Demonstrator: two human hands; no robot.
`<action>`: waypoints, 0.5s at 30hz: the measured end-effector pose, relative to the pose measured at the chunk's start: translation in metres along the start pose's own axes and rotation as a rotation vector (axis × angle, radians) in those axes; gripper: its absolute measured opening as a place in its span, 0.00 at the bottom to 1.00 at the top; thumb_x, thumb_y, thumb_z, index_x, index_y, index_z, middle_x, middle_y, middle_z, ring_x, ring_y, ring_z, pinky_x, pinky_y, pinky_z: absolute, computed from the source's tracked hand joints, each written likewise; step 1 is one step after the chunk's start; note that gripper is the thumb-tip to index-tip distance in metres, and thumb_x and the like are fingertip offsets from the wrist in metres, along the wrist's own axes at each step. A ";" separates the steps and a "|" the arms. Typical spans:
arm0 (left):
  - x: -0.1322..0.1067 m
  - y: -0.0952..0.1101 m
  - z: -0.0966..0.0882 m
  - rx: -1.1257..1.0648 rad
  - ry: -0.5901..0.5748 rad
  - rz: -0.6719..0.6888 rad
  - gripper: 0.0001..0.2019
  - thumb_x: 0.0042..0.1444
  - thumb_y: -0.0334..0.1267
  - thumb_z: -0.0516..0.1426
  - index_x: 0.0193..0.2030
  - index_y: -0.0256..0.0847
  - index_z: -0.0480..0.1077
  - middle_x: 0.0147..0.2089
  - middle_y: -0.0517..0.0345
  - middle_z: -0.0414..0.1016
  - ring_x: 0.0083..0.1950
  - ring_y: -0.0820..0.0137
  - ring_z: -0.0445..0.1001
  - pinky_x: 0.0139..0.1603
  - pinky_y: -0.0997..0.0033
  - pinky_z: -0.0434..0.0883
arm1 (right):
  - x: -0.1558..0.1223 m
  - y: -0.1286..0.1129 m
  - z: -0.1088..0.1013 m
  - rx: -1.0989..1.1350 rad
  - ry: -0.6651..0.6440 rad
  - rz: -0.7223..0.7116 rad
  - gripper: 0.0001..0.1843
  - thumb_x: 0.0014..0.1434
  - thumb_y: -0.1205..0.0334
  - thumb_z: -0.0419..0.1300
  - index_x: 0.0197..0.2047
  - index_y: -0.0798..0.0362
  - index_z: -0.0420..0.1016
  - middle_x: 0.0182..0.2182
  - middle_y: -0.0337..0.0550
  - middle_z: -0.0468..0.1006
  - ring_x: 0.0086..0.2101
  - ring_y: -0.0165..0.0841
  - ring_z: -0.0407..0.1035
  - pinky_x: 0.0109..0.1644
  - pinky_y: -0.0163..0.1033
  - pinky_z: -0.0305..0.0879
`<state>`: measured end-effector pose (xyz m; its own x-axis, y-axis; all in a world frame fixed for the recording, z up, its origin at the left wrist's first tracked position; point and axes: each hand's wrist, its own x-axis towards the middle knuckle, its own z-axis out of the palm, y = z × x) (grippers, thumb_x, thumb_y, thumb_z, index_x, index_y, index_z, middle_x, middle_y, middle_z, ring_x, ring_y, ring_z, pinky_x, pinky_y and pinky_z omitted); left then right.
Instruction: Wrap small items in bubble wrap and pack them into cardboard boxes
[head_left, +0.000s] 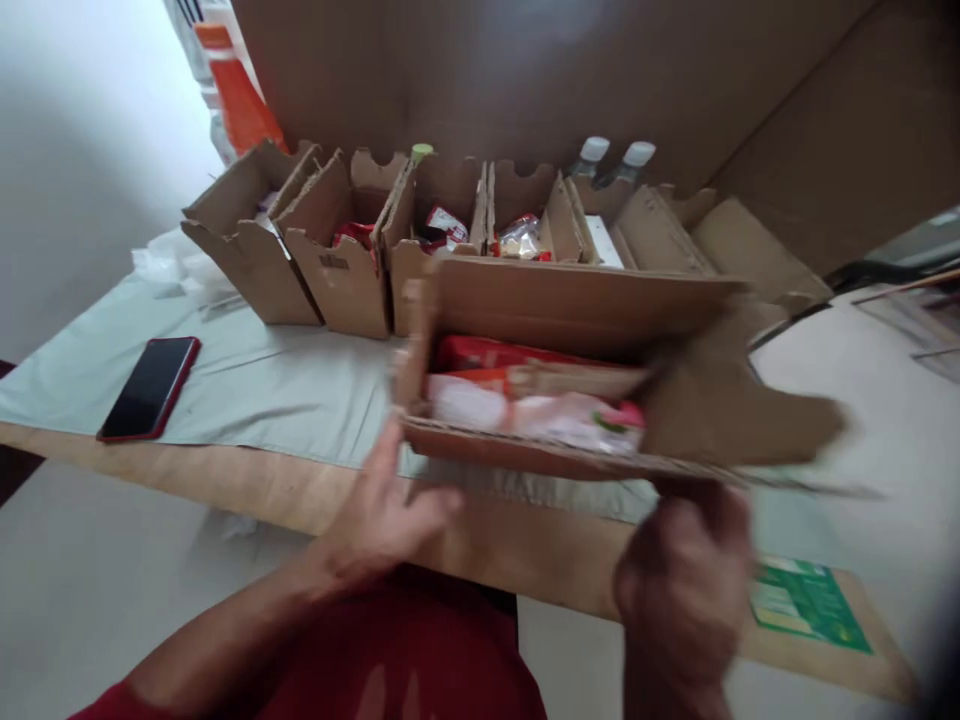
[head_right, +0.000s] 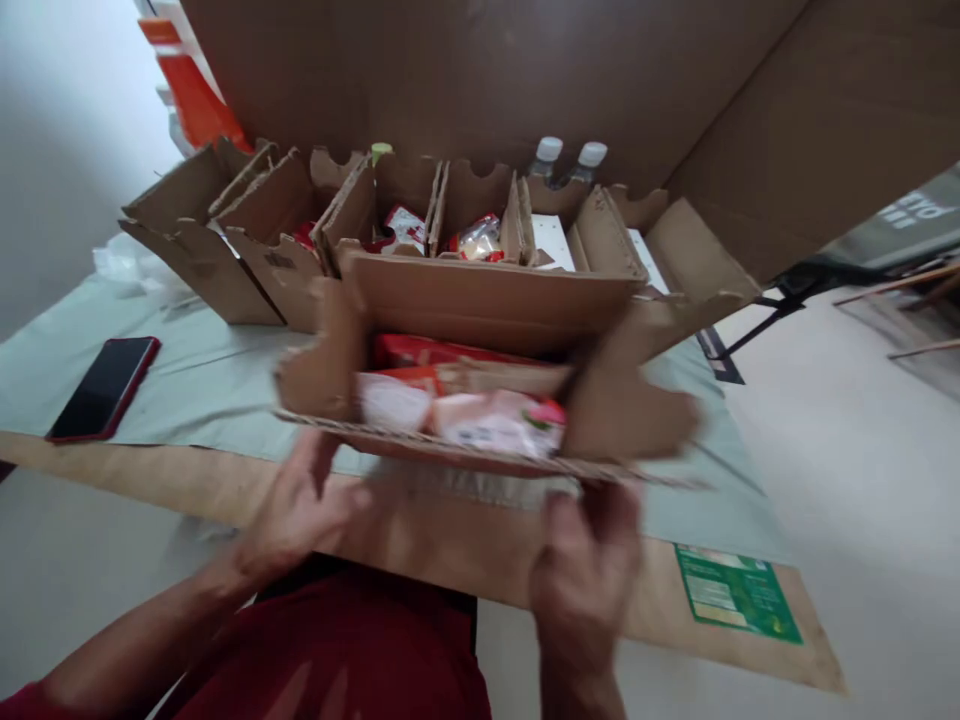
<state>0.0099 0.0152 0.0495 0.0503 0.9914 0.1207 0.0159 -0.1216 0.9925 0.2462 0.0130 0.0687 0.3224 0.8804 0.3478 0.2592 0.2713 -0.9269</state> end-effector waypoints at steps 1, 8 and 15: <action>0.000 -0.002 -0.014 0.004 0.074 0.004 0.38 0.59 0.48 0.68 0.73 0.47 0.60 0.71 0.46 0.67 0.75 0.48 0.62 0.77 0.43 0.56 | 0.001 0.001 0.013 0.036 -0.071 -0.006 0.20 0.68 0.48 0.60 0.61 0.40 0.73 0.56 0.42 0.77 0.60 0.44 0.68 0.69 0.54 0.59; 0.023 0.014 0.001 0.067 0.148 0.151 0.44 0.56 0.46 0.68 0.75 0.46 0.55 0.77 0.46 0.59 0.78 0.47 0.57 0.79 0.42 0.52 | 0.014 0.008 0.027 0.120 0.105 -0.053 0.16 0.67 0.52 0.63 0.54 0.48 0.76 0.51 0.44 0.79 0.55 0.43 0.73 0.67 0.56 0.63; 0.005 -0.007 -0.030 0.042 0.272 0.055 0.37 0.56 0.47 0.68 0.70 0.45 0.62 0.66 0.47 0.72 0.71 0.50 0.67 0.74 0.46 0.62 | -0.001 0.011 0.046 0.135 -0.134 -0.034 0.22 0.66 0.49 0.63 0.61 0.47 0.73 0.56 0.47 0.77 0.59 0.45 0.70 0.69 0.57 0.61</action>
<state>-0.0199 0.0225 0.0440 -0.2175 0.9591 0.1811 0.0624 -0.1715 0.9832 0.2065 0.0333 0.0515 0.1890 0.9115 0.3654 0.1405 0.3432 -0.9287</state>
